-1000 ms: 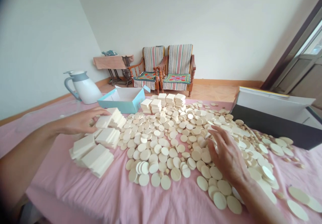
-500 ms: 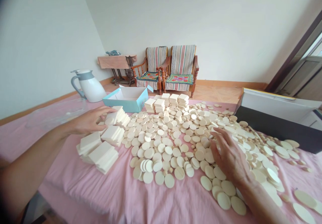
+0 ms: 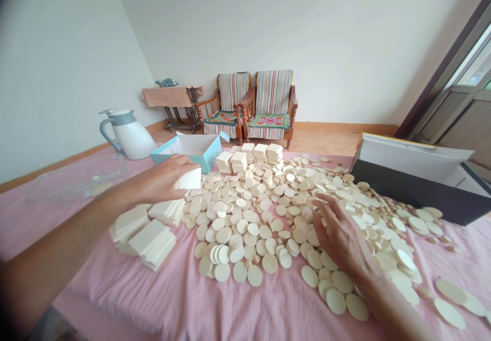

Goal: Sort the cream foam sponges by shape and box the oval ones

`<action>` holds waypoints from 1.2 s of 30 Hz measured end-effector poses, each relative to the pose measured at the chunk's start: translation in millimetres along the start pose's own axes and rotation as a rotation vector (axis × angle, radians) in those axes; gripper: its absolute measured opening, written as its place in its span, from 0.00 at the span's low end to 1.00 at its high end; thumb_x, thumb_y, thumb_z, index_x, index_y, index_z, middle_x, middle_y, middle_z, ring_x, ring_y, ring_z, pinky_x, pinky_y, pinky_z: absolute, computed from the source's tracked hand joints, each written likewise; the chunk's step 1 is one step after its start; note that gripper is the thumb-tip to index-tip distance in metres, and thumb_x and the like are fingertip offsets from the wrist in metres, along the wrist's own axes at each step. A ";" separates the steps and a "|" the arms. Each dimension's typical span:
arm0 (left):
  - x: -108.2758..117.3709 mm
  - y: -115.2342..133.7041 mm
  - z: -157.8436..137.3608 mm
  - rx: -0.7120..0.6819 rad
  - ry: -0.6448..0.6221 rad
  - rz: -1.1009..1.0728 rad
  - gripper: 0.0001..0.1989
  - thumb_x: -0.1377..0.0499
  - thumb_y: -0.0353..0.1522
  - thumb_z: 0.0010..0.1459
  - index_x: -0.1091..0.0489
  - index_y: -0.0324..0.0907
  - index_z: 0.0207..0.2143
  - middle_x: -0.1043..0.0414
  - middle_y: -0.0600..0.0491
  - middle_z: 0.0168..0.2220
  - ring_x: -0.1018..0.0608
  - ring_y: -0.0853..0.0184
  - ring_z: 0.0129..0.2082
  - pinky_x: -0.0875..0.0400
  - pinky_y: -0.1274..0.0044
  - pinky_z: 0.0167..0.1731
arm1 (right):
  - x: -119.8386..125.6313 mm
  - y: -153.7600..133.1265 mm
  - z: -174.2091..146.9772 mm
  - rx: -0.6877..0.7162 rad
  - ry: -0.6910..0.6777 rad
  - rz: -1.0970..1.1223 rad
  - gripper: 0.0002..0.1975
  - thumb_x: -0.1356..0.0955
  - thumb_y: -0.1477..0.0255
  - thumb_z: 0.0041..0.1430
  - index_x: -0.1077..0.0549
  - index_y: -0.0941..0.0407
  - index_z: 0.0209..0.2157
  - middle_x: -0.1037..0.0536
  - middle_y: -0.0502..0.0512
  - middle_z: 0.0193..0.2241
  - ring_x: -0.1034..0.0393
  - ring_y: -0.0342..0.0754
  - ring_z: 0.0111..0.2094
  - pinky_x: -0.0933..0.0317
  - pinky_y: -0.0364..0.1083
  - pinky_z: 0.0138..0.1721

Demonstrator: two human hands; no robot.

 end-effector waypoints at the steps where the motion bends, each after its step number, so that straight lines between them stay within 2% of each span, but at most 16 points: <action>1: -0.9 -5.4 -4.0 0.002 -0.013 -0.006 0.19 0.43 0.32 0.46 0.32 0.43 0.44 0.35 0.49 0.41 0.32 0.57 0.45 0.37 0.71 0.43 | 1.2 0.5 -0.2 -0.006 0.003 -0.004 0.14 0.38 0.70 0.61 0.32 0.55 0.48 0.30 0.61 0.51 0.32 0.54 0.50 0.32 0.51 0.45; 5: -3.7 -28.9 -30.6 0.053 -0.078 -0.036 0.27 0.44 0.31 0.46 0.36 0.42 0.51 0.34 0.48 0.47 0.31 0.57 0.48 0.37 0.71 0.47 | 2.8 1.0 0.6 -0.017 0.008 -0.003 0.14 0.38 0.70 0.61 0.32 0.55 0.48 0.30 0.61 0.51 0.32 0.54 0.50 0.33 0.52 0.46; 10: -13.0 -41.1 -52.0 0.056 -0.220 -0.098 0.27 0.42 0.36 0.48 0.36 0.43 0.53 0.34 0.48 0.52 0.31 0.57 0.52 0.38 0.72 0.50 | 0.3 -2.3 1.5 0.005 0.011 -0.003 0.14 0.39 0.68 0.61 0.32 0.55 0.47 0.30 0.61 0.51 0.31 0.55 0.49 0.33 0.52 0.44; 16: -31.0 -45.5 -50.8 0.031 -0.194 -0.100 0.30 0.37 0.46 0.47 0.33 0.42 0.50 0.31 0.45 0.50 0.30 0.55 0.51 0.37 0.70 0.51 | -3.6 -1.2 0.0 0.020 0.011 0.000 0.14 0.38 0.69 0.61 0.32 0.55 0.48 0.29 0.61 0.50 0.31 0.55 0.49 0.33 0.52 0.46; 20: -36.4 -53.2 -52.3 0.030 -0.215 -0.081 0.29 0.38 0.41 0.49 0.35 0.40 0.53 0.34 0.44 0.54 0.32 0.55 0.55 0.40 0.68 0.55 | -5.3 0.0 -0.5 0.024 0.000 0.007 0.13 0.39 0.69 0.61 0.32 0.55 0.47 0.30 0.61 0.50 0.32 0.54 0.49 0.34 0.52 0.47; 24: -29.5 -54.6 -59.0 0.047 -0.188 -0.036 0.27 0.41 0.34 0.51 0.36 0.42 0.55 0.36 0.47 0.57 0.34 0.56 0.57 0.41 0.67 0.57 | -4.6 0.0 -0.2 0.025 0.005 0.019 0.13 0.38 0.70 0.61 0.32 0.56 0.47 0.30 0.61 0.50 0.33 0.54 0.50 0.35 0.51 0.48; 26: -23.9 -44.4 -62.5 0.088 -0.106 -0.010 0.24 0.43 0.33 0.53 0.36 0.43 0.54 0.35 0.48 0.56 0.33 0.56 0.56 0.40 0.66 0.56 | -3.3 -0.2 1.0 0.024 0.007 0.017 0.13 0.38 0.70 0.61 0.32 0.57 0.47 0.30 0.61 0.50 0.33 0.54 0.50 0.35 0.51 0.47; 29: -21.6 -8.4 -66.3 0.109 0.049 -0.057 0.21 0.45 0.33 0.57 0.35 0.44 0.53 0.33 0.48 0.54 0.32 0.57 0.55 0.39 0.64 0.55 | 1.4 -2.4 5.1 0.015 -0.016 0.016 0.12 0.38 0.70 0.61 0.31 0.57 0.45 0.29 0.61 0.48 0.32 0.54 0.48 0.35 0.51 0.46; 30: -24.2 8.2 -67.1 0.069 0.053 -0.110 0.19 0.46 0.34 0.58 0.35 0.45 0.53 0.32 0.49 0.54 0.32 0.58 0.55 0.38 0.65 0.55 | 3.9 -4.6 6.8 0.011 -0.047 0.022 0.12 0.38 0.70 0.61 0.30 0.57 0.45 0.28 0.61 0.47 0.31 0.53 0.47 0.35 0.50 0.45; 33: -42.5 61.0 -69.8 -0.183 -0.061 -0.283 0.19 0.45 0.32 0.60 0.36 0.49 0.55 0.35 0.51 0.56 0.32 0.62 0.55 0.35 0.69 0.54 | 13.7 -19.3 10.6 -0.003 -0.226 0.081 0.11 0.39 0.70 0.62 0.30 0.56 0.44 0.26 0.60 0.42 0.30 0.51 0.42 0.35 0.49 0.42; 36: -69.2 100.0 -70.9 -0.359 -0.092 -0.290 0.25 0.39 0.34 0.56 0.38 0.48 0.57 0.42 0.47 0.61 0.39 0.55 0.61 0.38 0.63 0.56 | 23.2 -48.0 9.4 0.050 -0.420 0.182 0.13 0.39 0.70 0.62 0.31 0.56 0.46 0.27 0.60 0.44 0.31 0.51 0.43 0.35 0.50 0.44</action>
Point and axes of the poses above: each hand's wrist, its own z-axis towards the middle knuckle, its own x-axis out of the back of the hand, y = z × x, the point moved 1 cm from there along z, towards the middle knuckle
